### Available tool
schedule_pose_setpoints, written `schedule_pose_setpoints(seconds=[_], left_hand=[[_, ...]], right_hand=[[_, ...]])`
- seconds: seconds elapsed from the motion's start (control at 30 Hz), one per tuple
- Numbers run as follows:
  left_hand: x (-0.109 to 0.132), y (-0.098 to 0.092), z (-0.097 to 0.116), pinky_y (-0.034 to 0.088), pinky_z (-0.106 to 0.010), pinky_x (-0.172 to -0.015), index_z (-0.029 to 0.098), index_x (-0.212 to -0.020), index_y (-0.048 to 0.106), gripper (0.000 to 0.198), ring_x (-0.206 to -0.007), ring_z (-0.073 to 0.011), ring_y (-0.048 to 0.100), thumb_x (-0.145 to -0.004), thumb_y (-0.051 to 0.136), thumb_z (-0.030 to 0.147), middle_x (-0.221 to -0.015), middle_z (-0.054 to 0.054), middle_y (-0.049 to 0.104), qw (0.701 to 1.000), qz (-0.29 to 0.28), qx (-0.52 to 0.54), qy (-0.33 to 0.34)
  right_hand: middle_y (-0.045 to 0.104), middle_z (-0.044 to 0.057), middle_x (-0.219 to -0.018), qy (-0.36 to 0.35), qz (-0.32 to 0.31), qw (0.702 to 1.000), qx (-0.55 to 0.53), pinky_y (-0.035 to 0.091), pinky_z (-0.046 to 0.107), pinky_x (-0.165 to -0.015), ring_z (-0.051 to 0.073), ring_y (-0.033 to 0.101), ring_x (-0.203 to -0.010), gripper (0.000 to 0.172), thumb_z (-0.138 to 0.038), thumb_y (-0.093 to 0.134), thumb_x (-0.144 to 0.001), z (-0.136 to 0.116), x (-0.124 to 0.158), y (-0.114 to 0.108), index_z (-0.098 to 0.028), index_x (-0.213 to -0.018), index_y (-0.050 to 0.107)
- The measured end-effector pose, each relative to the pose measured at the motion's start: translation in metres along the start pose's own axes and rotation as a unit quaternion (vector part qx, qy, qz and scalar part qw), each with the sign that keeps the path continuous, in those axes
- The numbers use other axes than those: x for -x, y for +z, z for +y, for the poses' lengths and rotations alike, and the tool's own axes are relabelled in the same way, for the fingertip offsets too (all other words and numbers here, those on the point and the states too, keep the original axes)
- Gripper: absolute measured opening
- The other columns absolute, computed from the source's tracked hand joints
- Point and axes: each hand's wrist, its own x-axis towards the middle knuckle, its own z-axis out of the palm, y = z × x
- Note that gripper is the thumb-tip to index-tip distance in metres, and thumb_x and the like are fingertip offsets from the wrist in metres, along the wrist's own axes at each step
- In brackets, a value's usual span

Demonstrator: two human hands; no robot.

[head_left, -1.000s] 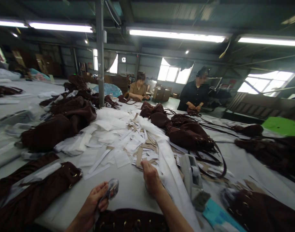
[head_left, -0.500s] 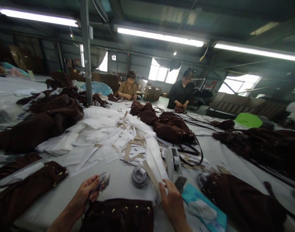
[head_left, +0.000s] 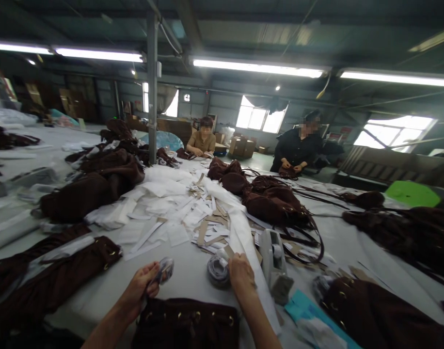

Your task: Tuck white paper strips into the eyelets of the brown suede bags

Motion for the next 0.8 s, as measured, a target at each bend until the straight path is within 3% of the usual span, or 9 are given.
schedule_pose_setpoints(seconds=[0.2,0.37,0.53,0.8], left_hand=[[-0.005,0.002,0.002,0.022,-0.013,-0.035,0.011,-0.071,0.056,0.033,-0.036,0.0026,0.027,-0.071,0.077,0.037,-0.064,-0.002,0.061,1.000,-0.005,0.029,-0.001],[-0.006,0.003,0.002,0.022,-0.013,-0.035,0.011,-0.073,0.057,0.032,-0.036,0.0024,0.026,-0.072,0.076,0.037,-0.063,-0.001,0.060,0.999,-0.006,0.035,0.009],[-0.002,0.004,0.003,0.022,-0.013,-0.036,0.013,-0.073,0.054,0.034,-0.035,0.0022,0.025,-0.071,0.077,0.038,-0.058,0.001,0.059,0.999,-0.011,0.038,0.017],[-0.002,0.009,-0.002,0.025,-0.015,-0.035,0.017,-0.082,0.055,0.035,-0.031,-0.0002,0.034,-0.071,0.075,0.043,-0.058,0.005,0.059,0.999,0.007,0.000,0.051]], right_hand=[[0.063,0.005,-0.089,-0.133,0.028,0.986,-0.100,0.044,0.023,-0.072,0.015,0.063,-0.081,0.022,-0.020,0.040,-0.096,-0.041,0.038,-0.024,-0.021,-0.103,0.061],[0.063,0.001,-0.079,-0.249,0.051,0.956,-0.147,0.039,0.022,-0.064,0.014,0.059,-0.074,0.019,-0.008,0.052,-0.087,-0.089,0.069,-0.025,-0.023,-0.087,0.062],[0.062,0.000,-0.073,-0.258,0.050,0.961,-0.082,0.036,0.026,-0.059,0.016,0.058,-0.070,0.017,-0.006,0.063,-0.079,-0.112,0.067,-0.020,-0.024,-0.079,0.061],[0.064,0.003,-0.075,-0.202,0.054,0.976,-0.056,0.045,0.027,-0.057,0.020,0.063,-0.071,0.019,-0.001,0.059,-0.078,-0.128,0.072,-0.011,-0.020,-0.076,0.061]])
